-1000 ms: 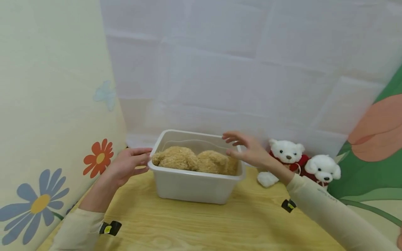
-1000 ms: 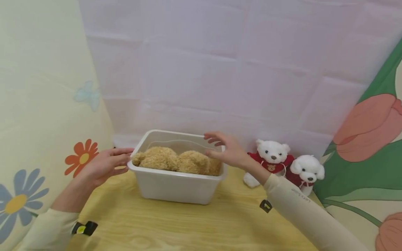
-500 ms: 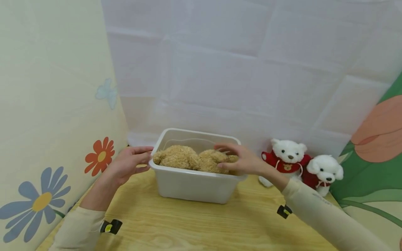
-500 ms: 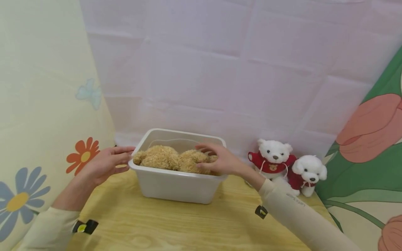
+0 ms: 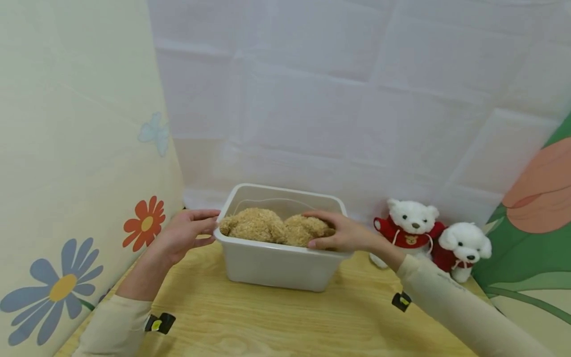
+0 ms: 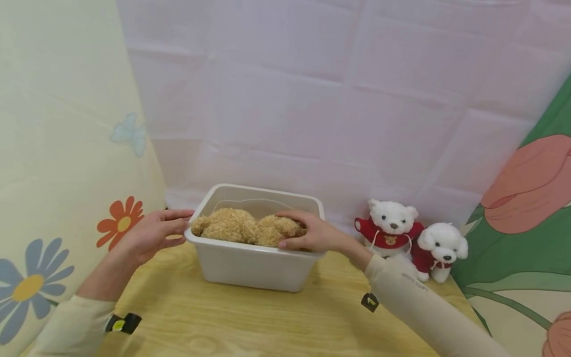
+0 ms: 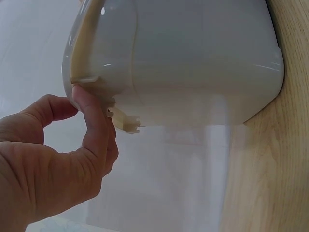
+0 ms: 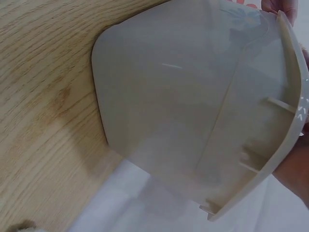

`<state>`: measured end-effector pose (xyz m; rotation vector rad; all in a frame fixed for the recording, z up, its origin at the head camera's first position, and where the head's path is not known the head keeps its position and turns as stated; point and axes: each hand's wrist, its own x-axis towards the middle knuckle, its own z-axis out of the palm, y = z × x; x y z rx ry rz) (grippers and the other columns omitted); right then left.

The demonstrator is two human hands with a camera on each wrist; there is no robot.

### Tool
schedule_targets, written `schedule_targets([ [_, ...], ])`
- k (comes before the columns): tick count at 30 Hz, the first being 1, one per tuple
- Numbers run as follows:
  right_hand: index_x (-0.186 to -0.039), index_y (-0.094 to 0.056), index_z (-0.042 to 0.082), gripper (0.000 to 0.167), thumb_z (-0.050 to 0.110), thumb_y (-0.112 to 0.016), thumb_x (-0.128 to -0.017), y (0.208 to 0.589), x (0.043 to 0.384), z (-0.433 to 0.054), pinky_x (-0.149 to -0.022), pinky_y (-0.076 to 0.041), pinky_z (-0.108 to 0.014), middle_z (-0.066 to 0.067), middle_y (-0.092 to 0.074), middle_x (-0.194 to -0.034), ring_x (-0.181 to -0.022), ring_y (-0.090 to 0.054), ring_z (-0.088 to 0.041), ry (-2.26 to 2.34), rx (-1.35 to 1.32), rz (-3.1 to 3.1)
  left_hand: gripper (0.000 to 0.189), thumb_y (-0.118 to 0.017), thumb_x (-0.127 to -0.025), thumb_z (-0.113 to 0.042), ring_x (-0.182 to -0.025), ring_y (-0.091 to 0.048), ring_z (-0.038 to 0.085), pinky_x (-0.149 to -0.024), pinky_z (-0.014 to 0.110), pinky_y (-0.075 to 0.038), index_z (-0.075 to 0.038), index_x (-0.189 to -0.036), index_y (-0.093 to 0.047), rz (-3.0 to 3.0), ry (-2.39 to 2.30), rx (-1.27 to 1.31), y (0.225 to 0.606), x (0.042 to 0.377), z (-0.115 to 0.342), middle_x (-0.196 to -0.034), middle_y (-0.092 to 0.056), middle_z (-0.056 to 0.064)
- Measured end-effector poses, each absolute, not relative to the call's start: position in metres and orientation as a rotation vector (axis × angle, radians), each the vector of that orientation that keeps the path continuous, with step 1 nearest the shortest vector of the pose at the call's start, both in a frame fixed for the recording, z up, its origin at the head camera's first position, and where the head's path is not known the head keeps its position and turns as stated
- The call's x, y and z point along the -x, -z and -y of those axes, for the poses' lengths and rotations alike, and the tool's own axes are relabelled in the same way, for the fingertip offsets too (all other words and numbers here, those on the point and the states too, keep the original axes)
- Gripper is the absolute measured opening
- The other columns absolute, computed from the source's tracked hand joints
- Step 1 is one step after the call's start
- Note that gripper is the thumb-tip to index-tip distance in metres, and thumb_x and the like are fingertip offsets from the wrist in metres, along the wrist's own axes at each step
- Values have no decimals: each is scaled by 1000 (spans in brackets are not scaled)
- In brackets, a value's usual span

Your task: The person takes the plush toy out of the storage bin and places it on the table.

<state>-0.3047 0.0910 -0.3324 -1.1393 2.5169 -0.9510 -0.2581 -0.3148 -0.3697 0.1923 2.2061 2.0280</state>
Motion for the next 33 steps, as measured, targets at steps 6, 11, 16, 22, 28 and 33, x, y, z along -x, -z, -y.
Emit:
schedule_targets([
  [6,-156,-42,25,80,43,-80,-89,332,307,-89,-111,-35,-50,-2,-43,-156,-140,-40,-22,888,1184,-2568,50,-56,-107,-15,-103,-61,24,-90,39,-55,8,-149,-44,-2208,-2025,-202,369,257,315,-137,-51,23],
  [11,-157,-41,24,81,44,-80,-89,331,308,-87,-111,-36,-48,-5,-39,-158,-142,-37,-22,883,1143,-2568,50,-56,-106,-15,-103,-62,23,-92,41,-55,8,-149,-45,-2210,-2026,-193,368,258,316,-135,-53,23],
  [16,-157,-42,21,81,41,-81,-88,332,309,-86,-110,-38,-48,-5,-41,-157,-139,-41,-22,893,1133,-2576,49,-56,-106,-14,-103,-62,22,-90,39,-56,8,-149,-45,-2203,-2034,-189,367,259,316,-134,-54,23],
  [22,-156,-43,19,80,40,-80,-89,334,311,-87,-108,-40,-50,-7,-41,-156,-138,-43,-24,888,1163,-2577,49,-56,-106,-15,-103,-62,23,-91,41,-55,7,-149,-45,-2201,-2035,-189,368,259,314,-135,-53,23],
  [28,-152,-49,14,77,39,-82,-87,334,312,-85,-111,-36,-50,-4,-49,-151,-140,-41,-25,872,1228,-2626,48,-57,-106,-14,-103,-62,24,-91,41,-55,8,-148,-47,-2210,-2031,-181,370,260,316,-132,-55,23],
  [33,-149,-53,9,74,35,-83,-87,333,312,-84,-110,-37,-51,-5,-53,-148,-138,-44,-26,881,1272,-2620,49,-57,-106,-15,-103,-62,23,-92,41,-55,8,-148,-46,-2210,-2028,-189,371,259,315,-132,-55,22],
])
